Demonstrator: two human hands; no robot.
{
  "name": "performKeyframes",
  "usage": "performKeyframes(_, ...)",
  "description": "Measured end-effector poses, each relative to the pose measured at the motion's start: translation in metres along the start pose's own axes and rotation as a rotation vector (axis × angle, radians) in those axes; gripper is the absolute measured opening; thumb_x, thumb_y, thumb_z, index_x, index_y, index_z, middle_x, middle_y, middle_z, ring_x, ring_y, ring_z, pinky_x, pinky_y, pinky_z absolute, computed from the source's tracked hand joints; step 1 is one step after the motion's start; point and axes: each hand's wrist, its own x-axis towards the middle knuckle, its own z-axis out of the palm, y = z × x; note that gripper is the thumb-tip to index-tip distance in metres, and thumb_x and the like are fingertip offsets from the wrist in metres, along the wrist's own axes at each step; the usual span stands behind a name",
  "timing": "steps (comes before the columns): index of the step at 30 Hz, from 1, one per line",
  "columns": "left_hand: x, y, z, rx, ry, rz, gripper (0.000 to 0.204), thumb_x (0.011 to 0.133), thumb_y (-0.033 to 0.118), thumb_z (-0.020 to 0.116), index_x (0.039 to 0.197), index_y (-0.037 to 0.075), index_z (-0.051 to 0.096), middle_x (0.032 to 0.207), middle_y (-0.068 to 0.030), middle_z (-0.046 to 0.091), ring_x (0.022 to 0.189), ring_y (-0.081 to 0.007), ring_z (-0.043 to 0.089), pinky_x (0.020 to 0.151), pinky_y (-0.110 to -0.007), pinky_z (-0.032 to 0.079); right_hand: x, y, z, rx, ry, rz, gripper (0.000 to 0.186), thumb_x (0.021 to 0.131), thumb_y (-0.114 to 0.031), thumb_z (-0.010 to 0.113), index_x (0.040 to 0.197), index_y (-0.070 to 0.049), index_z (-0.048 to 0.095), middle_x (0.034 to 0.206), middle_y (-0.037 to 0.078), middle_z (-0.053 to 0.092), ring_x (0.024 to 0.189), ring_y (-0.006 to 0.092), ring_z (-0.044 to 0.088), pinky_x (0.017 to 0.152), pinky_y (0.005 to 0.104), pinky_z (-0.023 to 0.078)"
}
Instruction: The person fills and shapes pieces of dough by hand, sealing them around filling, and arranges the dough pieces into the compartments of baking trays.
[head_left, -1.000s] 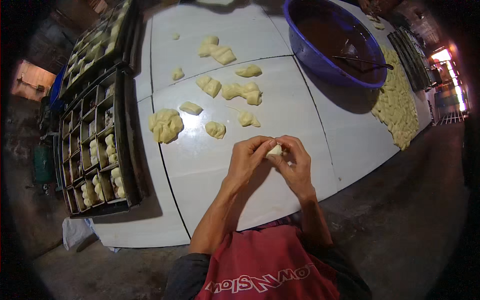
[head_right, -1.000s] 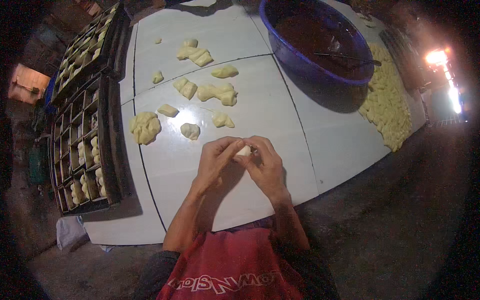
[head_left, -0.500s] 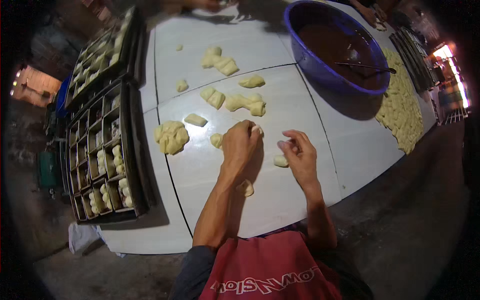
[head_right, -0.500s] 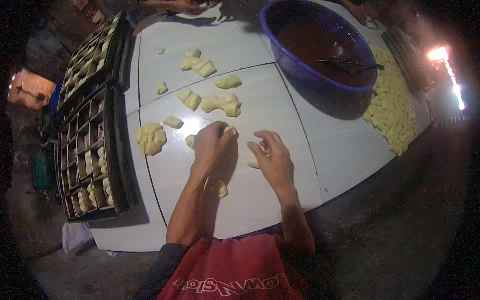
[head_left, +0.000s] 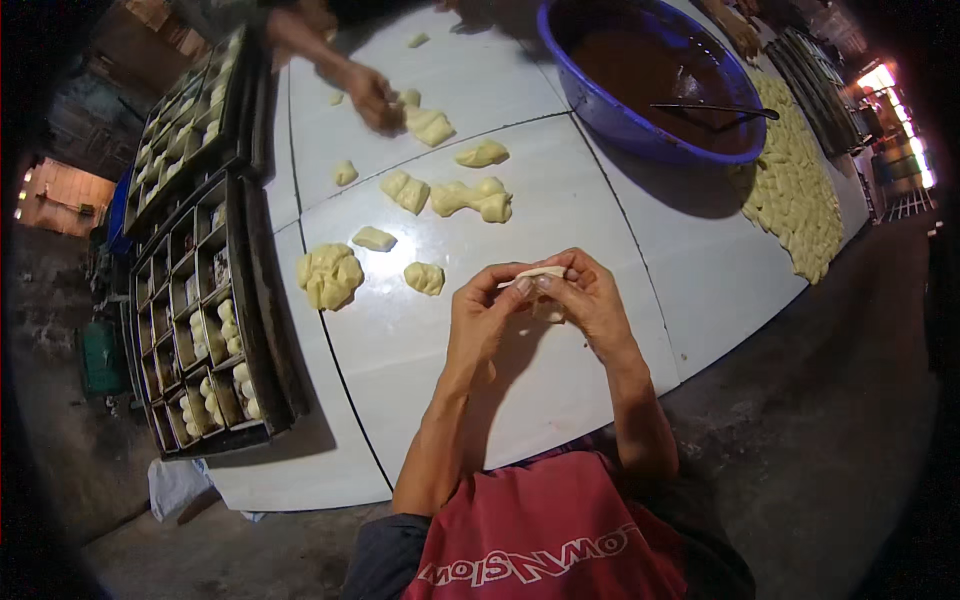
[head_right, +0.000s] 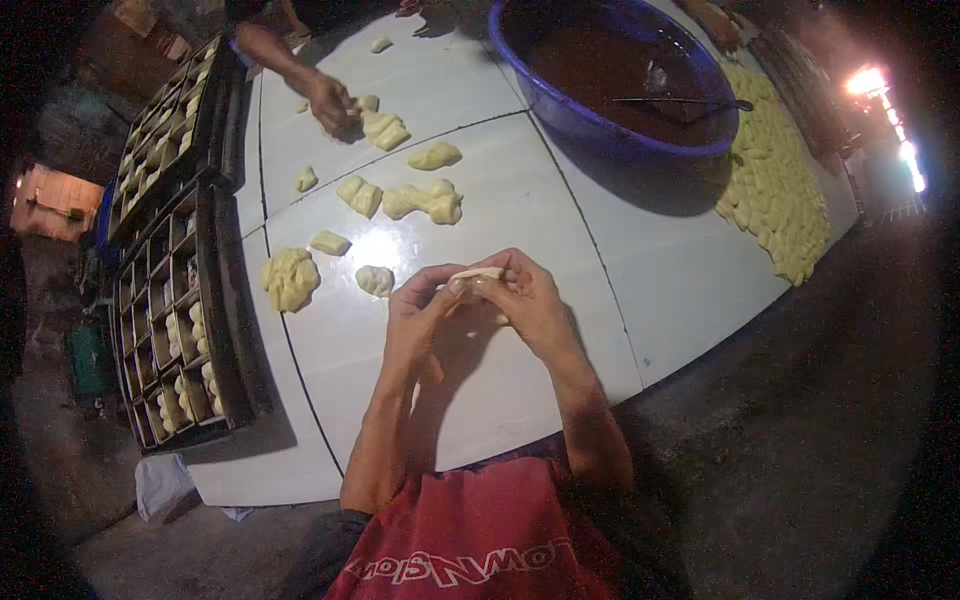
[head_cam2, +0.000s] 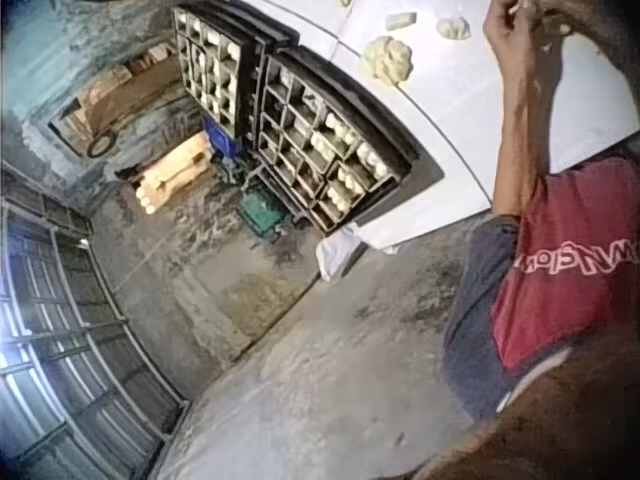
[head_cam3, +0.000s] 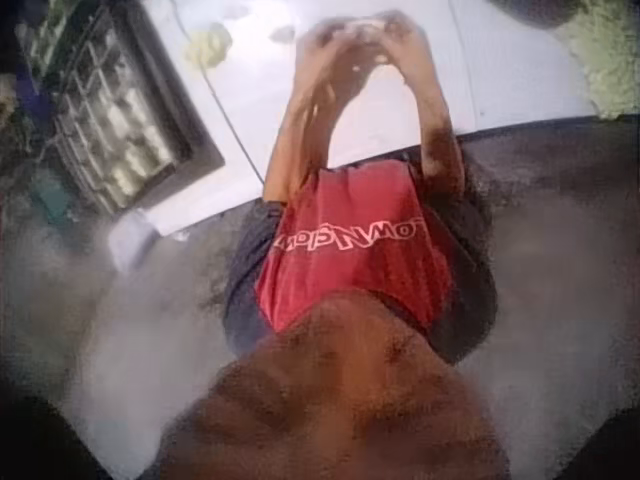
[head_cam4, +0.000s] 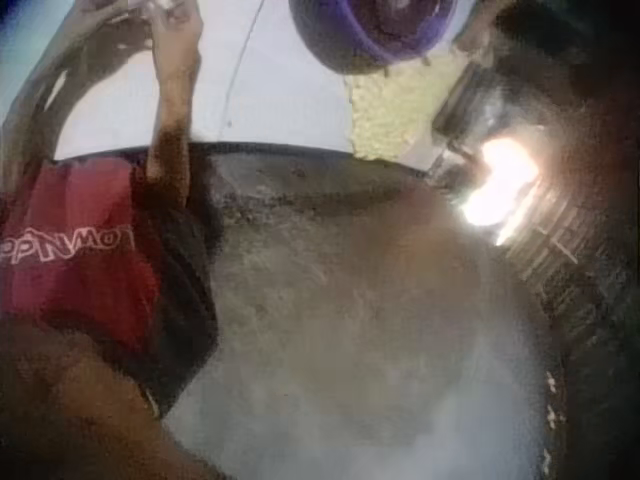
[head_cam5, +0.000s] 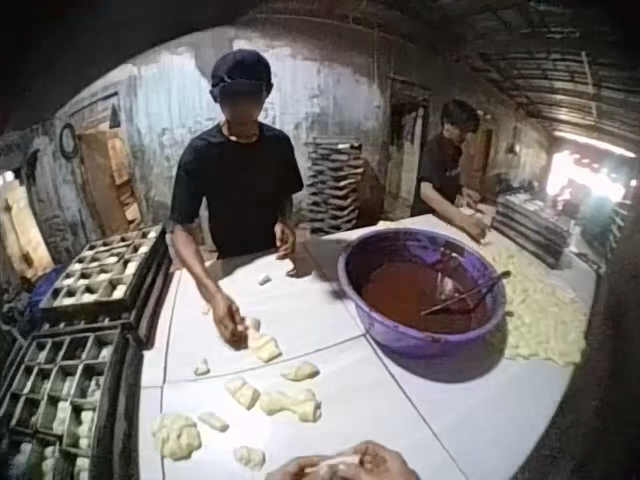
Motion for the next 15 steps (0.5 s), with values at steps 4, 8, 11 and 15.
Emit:
performKeyframes(4, -0.005, 0.006, -0.018, 0.611, 0.137, 0.354, 0.041, 0.089, 0.021, 0.073, 0.126, 0.009, 0.063, 0.127, -0.0113, 0.059, 0.102, -0.0185, 0.063, 0.076, -0.031, 0.056, -0.003, -0.012, 0.005, -0.143, 0.229, -0.119, 0.027, 0.096, -0.011, 0.062, 0.120, -0.001, 0.058, 0.098, 0.007, 0.067, 0.083, 0.0106, 0.063, 0.072, 0.0241, 0.053)
performKeyframes(8, 0.005, 0.012, -0.077, 1.353, 0.487, 0.584, 0.042, 0.084, 0.019, 0.073, 0.123, 0.008, 0.063, 0.129, -0.0182, 0.056, 0.098, -0.0341, 0.063, 0.087, -0.041, 0.051, 0.019, -0.001, -0.017, -0.631, 0.448, -0.341, 0.028, 0.099, -0.016, 0.059, 0.124, -0.004, 0.060, 0.111, 0.010, 0.067, 0.104, 0.0185, 0.063, 0.086, 0.0333, 0.051)
performKeyframes(11, 0.017, 0.009, -0.102, 1.327, 0.304, 0.472, 0.030, 0.086, 0.016, 0.070, 0.114, 0.007, 0.067, 0.109, -0.0123, 0.066, 0.094, -0.0304, 0.064, 0.082, -0.039, 0.051, 0.046, 0.032, -0.047, -1.647, 0.444, -0.470, 0.053, 0.095, -0.042, 0.058, 0.138, -0.011, 0.053, 0.144, 0.017, 0.045, 0.136, 0.0356, 0.035, 0.109, 0.0556, 0.026)
performKeyframes(15, 0.010, 0.010, -0.094, 1.038, 0.333, 0.412, 0.024, 0.086, 0.017, 0.070, 0.106, 0.003, 0.070, 0.085, -0.0103, 0.070, 0.074, -0.0245, 0.066, 0.070, -0.034, 0.051, 0.022, 0.020, -0.018, -1.441, 0.687, -0.547, 0.064, 0.089, -0.038, 0.069, 0.143, -0.013, 0.047, 0.141, 0.018, 0.048, 0.133, 0.0350, 0.041, 0.108, 0.0518, 0.032)
